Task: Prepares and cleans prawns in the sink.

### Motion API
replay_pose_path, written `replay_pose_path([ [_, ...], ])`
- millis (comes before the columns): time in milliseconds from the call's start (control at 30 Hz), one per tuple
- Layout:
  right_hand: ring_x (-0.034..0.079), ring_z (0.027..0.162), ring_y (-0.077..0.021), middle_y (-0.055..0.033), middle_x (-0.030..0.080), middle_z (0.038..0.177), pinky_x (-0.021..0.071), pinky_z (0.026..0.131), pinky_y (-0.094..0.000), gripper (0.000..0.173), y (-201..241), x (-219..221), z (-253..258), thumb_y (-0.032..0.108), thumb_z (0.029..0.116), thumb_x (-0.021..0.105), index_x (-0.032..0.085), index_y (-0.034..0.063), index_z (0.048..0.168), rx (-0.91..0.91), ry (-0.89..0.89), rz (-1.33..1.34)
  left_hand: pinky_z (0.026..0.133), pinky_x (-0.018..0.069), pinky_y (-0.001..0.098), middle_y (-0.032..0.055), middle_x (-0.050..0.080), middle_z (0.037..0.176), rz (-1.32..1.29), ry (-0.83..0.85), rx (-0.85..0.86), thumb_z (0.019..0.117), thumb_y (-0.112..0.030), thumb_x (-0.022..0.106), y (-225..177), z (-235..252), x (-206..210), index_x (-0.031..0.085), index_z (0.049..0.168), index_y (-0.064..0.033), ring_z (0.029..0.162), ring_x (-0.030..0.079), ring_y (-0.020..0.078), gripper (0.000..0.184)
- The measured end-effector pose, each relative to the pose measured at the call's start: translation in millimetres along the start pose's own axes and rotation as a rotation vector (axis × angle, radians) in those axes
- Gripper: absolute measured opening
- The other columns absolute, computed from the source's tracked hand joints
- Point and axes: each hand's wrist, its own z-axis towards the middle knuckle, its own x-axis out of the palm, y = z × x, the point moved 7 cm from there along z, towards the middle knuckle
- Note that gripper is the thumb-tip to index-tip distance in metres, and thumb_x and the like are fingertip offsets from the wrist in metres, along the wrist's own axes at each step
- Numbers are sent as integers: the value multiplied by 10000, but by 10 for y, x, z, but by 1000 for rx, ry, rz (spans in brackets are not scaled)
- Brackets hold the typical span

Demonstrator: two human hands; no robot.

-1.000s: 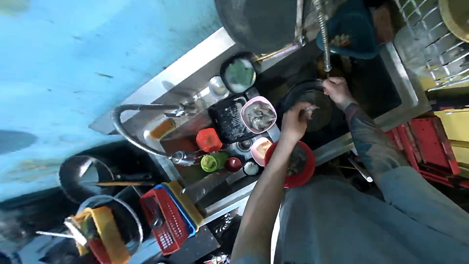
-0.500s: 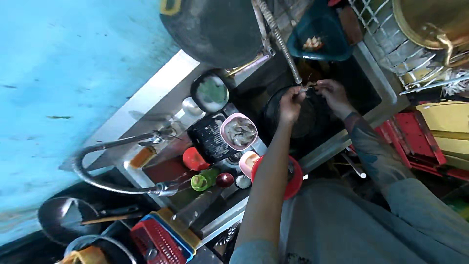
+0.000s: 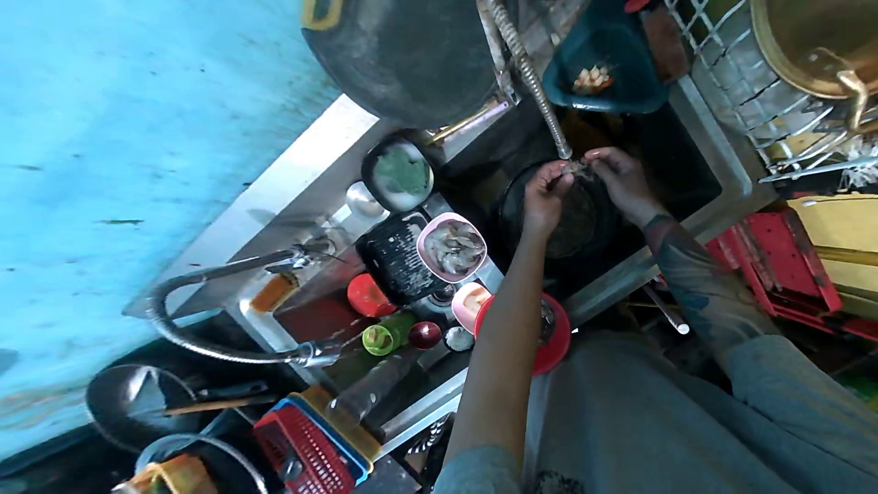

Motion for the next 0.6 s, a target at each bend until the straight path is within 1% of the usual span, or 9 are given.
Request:
replay_pose_path([
  [167,667,1156,-161,-84,716,1205,543,1032,-348,256,73,19,3,154,1074,529,667,25,1247,-20,-14,39,963,577,351,127,711,1171,-17,2,3,982,-61,665,-22,23,19,649,1241,30,1075,690,181,275],
  [233,655,1178,-164,-88,709,1217,531,1051,-351,249,93,23,1,146,1077,522,666,17,1235,-27,-20,64,954,583,360,120,714,1151,-7,-1,-2,987,-81,666,-27,36,26,655,1223,23,1056,695,182,258],
  [333,644,1199,-161,-91,702,1237,519,1067,-343,266,99,11,-14,130,1082,498,665,12,1251,-35,-28,73,925,591,352,109,722,1091,-13,-3,10,989,-81,665,-40,44,44,653,1209,27,1000,704,170,245],
  [433,648,1195,-159,-90,703,1235,520,1067,-340,279,119,14,-34,145,1088,491,662,18,1269,-35,-27,53,926,592,361,113,720,1094,-35,-3,14,988,-80,666,-42,49,53,650,1214,33,1000,703,175,254],
  [533,638,1220,-165,-94,689,1270,520,1075,-345,308,176,39,-53,150,1092,476,633,17,1321,-75,-12,18,935,588,354,110,719,1104,-10,-9,3,992,-95,667,-41,40,47,653,1215,24,1019,700,168,253],
  [600,608,1281,-165,-93,654,1352,505,1103,-352,349,208,74,-56,175,1093,474,592,32,1389,-96,14,-9,941,578,333,103,721,1111,12,-15,-7,996,-106,664,-39,26,37,657,1222,15,1033,695,151,256],
])
